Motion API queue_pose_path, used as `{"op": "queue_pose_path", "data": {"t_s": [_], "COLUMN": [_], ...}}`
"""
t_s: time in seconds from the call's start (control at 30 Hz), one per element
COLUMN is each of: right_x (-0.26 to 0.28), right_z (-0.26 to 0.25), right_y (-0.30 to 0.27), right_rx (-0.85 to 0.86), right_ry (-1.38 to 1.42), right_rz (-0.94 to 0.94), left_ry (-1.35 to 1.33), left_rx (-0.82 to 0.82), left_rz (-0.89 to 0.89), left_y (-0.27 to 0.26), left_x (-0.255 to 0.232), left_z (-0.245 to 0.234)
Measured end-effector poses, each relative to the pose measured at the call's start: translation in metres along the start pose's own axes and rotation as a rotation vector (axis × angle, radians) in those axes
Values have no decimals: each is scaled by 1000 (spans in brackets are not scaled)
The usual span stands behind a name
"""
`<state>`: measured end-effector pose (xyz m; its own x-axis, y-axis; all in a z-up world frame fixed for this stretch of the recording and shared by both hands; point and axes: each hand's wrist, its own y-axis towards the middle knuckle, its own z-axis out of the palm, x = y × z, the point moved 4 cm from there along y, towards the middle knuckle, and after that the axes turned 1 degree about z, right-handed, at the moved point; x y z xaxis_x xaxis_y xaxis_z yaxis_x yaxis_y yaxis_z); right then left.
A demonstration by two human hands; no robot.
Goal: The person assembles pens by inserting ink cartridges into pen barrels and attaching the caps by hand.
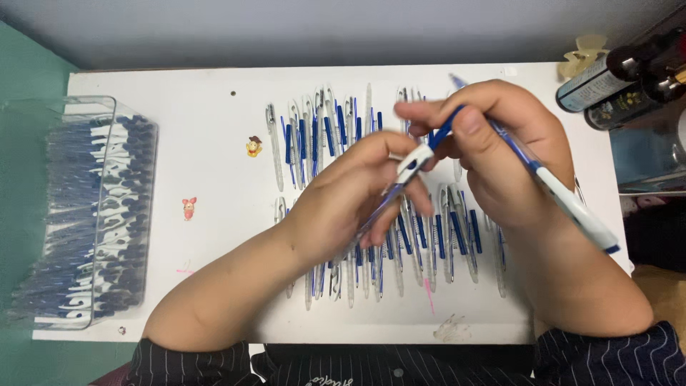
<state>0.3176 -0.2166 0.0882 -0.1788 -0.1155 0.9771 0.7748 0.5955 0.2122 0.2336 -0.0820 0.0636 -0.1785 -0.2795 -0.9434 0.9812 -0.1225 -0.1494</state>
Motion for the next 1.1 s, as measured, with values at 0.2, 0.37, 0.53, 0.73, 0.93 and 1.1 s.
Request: {"op": "queue_pose_path", "data": {"t_s": [0.2,0.37,0.53,0.73,0.93,1.1], "right_x": [-4,-8,-14,-8,5,11], "right_z": [5,7,-18,-1,17,20], "right_y": [0,2,1,-34,-28,-26], "right_rx": [51,119,-43,-1,126,138], "right_ry": [-105,-110,182,-122,-349,-563], "right_rz": [7,-79,162,-34,-353,-489], "left_ry": [83,-149,-94,-237,-234,-166], "left_rx": [-24,-173,-275,-351,-375,-404], "left_rz": [-122,-30,27,29,49,32], "left_y": [7,12,6,7,8,8], "left_x": [9,13,2,5,5,6], "left_z": [-1,-12,-17,-18,-18,-17]}}
